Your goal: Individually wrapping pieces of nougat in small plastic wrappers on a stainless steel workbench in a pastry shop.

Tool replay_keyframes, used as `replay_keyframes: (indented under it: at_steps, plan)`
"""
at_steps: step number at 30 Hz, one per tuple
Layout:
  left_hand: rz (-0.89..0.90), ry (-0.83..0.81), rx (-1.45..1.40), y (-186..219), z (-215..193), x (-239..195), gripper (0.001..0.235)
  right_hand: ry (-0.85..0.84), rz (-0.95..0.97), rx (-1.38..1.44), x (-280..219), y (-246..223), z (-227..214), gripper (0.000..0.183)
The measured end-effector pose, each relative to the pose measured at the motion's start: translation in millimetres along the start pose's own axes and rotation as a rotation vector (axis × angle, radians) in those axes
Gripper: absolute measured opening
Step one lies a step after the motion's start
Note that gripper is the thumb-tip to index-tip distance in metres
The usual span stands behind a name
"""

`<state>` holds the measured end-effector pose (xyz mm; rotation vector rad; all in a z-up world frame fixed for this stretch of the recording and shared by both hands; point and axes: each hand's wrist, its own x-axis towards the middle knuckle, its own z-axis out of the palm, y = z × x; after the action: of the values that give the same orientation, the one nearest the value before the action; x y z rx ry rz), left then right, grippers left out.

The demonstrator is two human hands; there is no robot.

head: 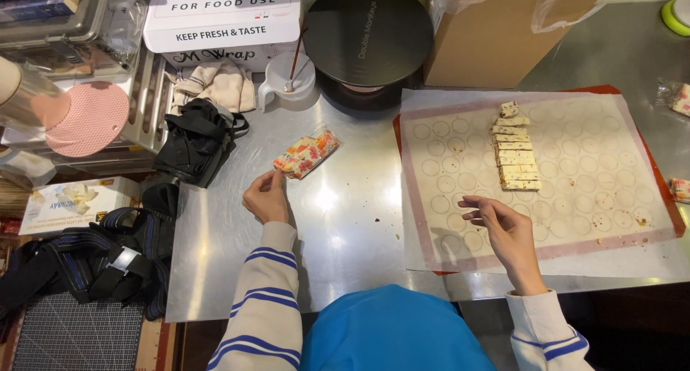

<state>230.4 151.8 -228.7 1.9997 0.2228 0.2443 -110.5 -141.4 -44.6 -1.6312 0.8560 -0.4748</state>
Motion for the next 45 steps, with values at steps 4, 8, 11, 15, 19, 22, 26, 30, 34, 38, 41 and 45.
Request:
replay_keyframes:
  at_steps: [4,8,11,15,19,22,26,30,34,38,41,45]
  plan:
    - [0.029,-0.077,0.063,13.6,8.7,-19.9,0.018,-0.001,-0.011,0.016,-0.7,6.9,2.7,0.032]
    - [-0.009,-0.095,0.16,13.9,15.8,-18.5,0.022,-0.012,-0.027,0.012,-4.6,6.9,4.6,0.032]
    - [-0.054,-0.129,0.244,32.6,15.6,-16.2,0.025,-0.012,-0.033,0.029,-2.8,10.7,3.1,0.032]
    - [-0.121,-0.19,0.348,63.8,6.1,-13.7,0.024,-0.024,-0.023,0.028,-5.2,9.4,3.7,0.034]
    - [-0.124,-0.189,0.385,44.2,25.8,-3.2,0.032,-0.023,-0.028,0.021,-6.7,12.0,4.7,0.034]
    - [-0.105,-0.186,0.343,24.8,38.5,2.5,0.028,-0.029,-0.026,0.035,-5.3,15.3,4.5,0.035]
    - [-0.015,-0.163,0.228,14.5,32.6,4.3,0.024,-0.03,-0.014,0.023,-7.0,13.8,1.8,0.035]
    - [0.017,-0.133,0.146,-10.6,32.5,14.4,0.018,-0.03,0.0,0.005,-4.5,15.8,-6.5,0.036]
    - [0.009,-0.137,0.059,-16.0,13.8,15.1,0.027,-0.006,-0.006,0.004,-2.6,22.1,-13.9,0.035]
    - [-0.08,-0.179,-0.076,6.0,-17.5,4.5,0.023,0.006,0.007,-0.002,-4.4,27.1,-19.1,0.036]
    - [-0.212,-0.213,-0.157,51.3,-45.1,-13.8,0.027,0.018,0.012,0.0,-2.4,32.9,-24.2,0.035]
    - [-0.319,-0.248,-0.095,58.2,-56.1,-20.5,0.044,0.007,0.029,-0.008,-3.6,33.3,-26.7,0.036]
